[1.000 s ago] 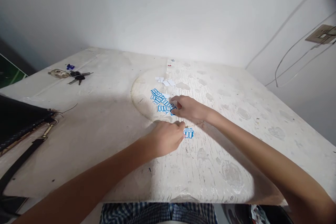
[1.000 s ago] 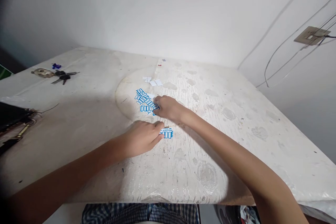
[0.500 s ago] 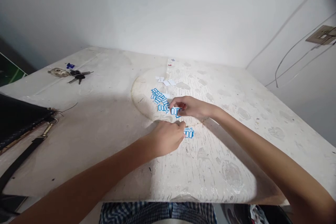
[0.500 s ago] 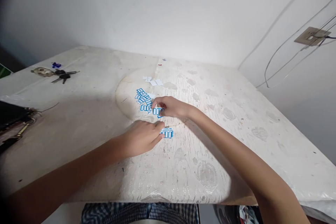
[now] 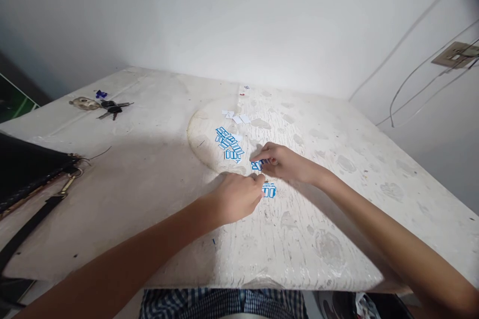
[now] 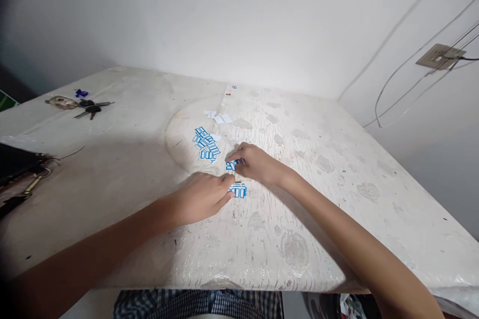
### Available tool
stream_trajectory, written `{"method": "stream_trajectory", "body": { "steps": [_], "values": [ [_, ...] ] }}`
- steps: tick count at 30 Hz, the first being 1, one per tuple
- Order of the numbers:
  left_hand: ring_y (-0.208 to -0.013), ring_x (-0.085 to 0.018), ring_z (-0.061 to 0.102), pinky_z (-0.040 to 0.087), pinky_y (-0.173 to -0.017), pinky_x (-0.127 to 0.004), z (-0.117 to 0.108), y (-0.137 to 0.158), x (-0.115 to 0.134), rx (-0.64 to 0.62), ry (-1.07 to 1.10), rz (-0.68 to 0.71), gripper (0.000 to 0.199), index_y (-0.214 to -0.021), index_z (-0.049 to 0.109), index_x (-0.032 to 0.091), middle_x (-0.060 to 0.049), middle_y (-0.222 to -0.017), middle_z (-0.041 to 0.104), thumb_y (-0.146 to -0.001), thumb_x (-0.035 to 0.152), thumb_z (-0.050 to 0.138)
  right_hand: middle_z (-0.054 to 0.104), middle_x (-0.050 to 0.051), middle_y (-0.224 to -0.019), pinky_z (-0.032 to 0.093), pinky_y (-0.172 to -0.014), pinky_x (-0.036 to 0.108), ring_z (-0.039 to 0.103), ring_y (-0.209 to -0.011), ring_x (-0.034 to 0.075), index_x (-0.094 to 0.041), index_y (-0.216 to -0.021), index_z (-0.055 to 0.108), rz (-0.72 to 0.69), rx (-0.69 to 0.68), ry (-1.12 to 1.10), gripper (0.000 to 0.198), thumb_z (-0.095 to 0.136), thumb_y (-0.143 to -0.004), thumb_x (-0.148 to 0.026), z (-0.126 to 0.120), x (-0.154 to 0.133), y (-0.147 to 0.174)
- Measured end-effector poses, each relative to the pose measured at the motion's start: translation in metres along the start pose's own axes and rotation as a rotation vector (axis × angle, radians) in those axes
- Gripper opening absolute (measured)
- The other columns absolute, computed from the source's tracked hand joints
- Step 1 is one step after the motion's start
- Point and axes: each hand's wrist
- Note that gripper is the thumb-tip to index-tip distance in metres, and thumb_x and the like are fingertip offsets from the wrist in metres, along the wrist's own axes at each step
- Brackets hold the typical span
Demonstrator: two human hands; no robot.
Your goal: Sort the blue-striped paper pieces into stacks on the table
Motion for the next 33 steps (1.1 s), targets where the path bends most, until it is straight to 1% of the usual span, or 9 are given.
{"method": "stream_trajectory", "body": {
  "steps": [5,10,13,16,19,22,24,28,33],
  "values": [
    [-0.067,-0.027,0.064,0.043,-0.053,-0.034,0.001,0.000,0.000,0.008,-0.008,0.014,0.032,-0.108,0.048,0.010,-0.011,-0.078,0.065,-0.089,0.027,0.029,0.057,0.008,-0.089,0.044,-0.068,0.030,0.055,-0.075,0.017,-0.018,-0.105,0.064,0.022,0.120,0.098,0.039,0.048,-0.072,-0.006,0.012,-0.001,0.006],
    [-0.068,-0.027,0.064,0.044,-0.055,-0.034,0.001,0.001,0.000,0.006,0.000,0.004,0.033,-0.110,0.047,0.010,-0.011,-0.077,0.065,-0.090,0.028,0.028,0.060,0.009,-0.093,0.044,-0.078,0.034,0.055,-0.091,0.023,-0.016,-0.111,0.060,0.047,0.136,0.064,0.044,0.051,-0.069,-0.007,0.017,0.003,0.004],
    [-0.067,-0.026,0.063,0.043,-0.055,-0.034,0.001,0.000,-0.001,0.010,-0.005,0.004,0.032,-0.110,0.047,0.011,-0.010,-0.076,0.065,-0.090,0.028,0.029,0.058,0.010,-0.101,0.045,-0.077,0.033,0.055,-0.090,0.021,-0.015,-0.113,0.058,0.071,0.144,-0.081,0.047,0.052,-0.067,-0.007,0.016,0.006,0.004],
    [-0.065,-0.025,0.063,0.042,-0.054,-0.032,0.002,0.000,-0.002,0.020,0.008,0.005,0.031,-0.106,0.048,0.012,-0.008,-0.073,0.064,-0.090,0.030,0.029,0.057,0.006,-0.095,0.046,-0.065,0.028,0.055,-0.076,0.014,-0.019,-0.115,0.056,0.072,0.116,-0.298,0.048,0.051,-0.069,-0.006,0.011,0.006,0.008],
    [-0.063,-0.023,0.062,0.040,-0.054,-0.031,0.003,-0.001,-0.003,0.011,0.031,0.002,0.030,-0.101,0.049,0.013,-0.007,-0.070,0.063,-0.090,0.031,0.028,0.056,0.003,-0.091,0.045,-0.062,0.026,0.054,-0.074,0.012,-0.023,-0.116,0.053,0.038,0.105,-0.481,0.048,0.052,-0.071,-0.007,0.002,0.002,0.016],
    [-0.064,-0.021,0.061,0.040,-0.055,-0.030,0.003,-0.001,-0.004,-0.014,0.053,0.003,0.028,-0.099,0.049,0.014,-0.007,-0.074,0.064,-0.089,0.031,0.029,0.056,0.002,-0.087,0.047,-0.065,0.027,0.055,-0.076,0.013,-0.022,-0.110,0.056,0.039,0.084,-0.594,0.037,0.054,-0.075,-0.012,-0.010,-0.002,0.026],
    [-0.067,-0.020,0.061,0.039,-0.056,-0.029,0.000,0.000,-0.006,-0.032,0.093,0.019,0.026,-0.099,0.049,0.015,-0.007,-0.079,0.064,-0.088,0.031,0.032,0.058,0.002,-0.084,0.047,-0.067,0.029,0.056,-0.076,0.013,-0.020,-0.105,0.058,0.031,0.017,-0.635,0.029,0.056,-0.077,-0.016,-0.014,-0.004,0.035],
    [-0.067,-0.019,0.060,0.037,-0.054,-0.027,-0.007,0.002,-0.009,-0.112,0.199,0.019,0.032,-0.100,0.048,0.014,-0.006,-0.081,0.064,-0.084,0.041,0.039,0.059,0.003,-0.085,0.047,-0.068,0.028,0.056,-0.078,0.013,-0.020,-0.101,0.060,0.009,-0.113,-0.590,0.023,0.056,-0.078,-0.017,-0.010,-0.007,0.048],
    [-0.064,-0.019,0.058,0.035,-0.051,-0.027,-0.006,0.002,-0.011,-0.135,0.219,0.005,0.041,-0.104,0.046,0.014,-0.005,-0.077,0.063,-0.081,0.048,0.042,0.056,0.000,-0.079,0.040,-0.058,0.025,0.047,-0.065,0.011,-0.021,-0.093,0.059,0.003,-0.015,-0.348,0.019,0.050,-0.080,-0.011,0.004,-0.018,0.052]
  ]
}}
Point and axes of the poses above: each hand's wrist, its own y-axis away from the middle knuckle, its own z-axis out of the palm, x = y × z
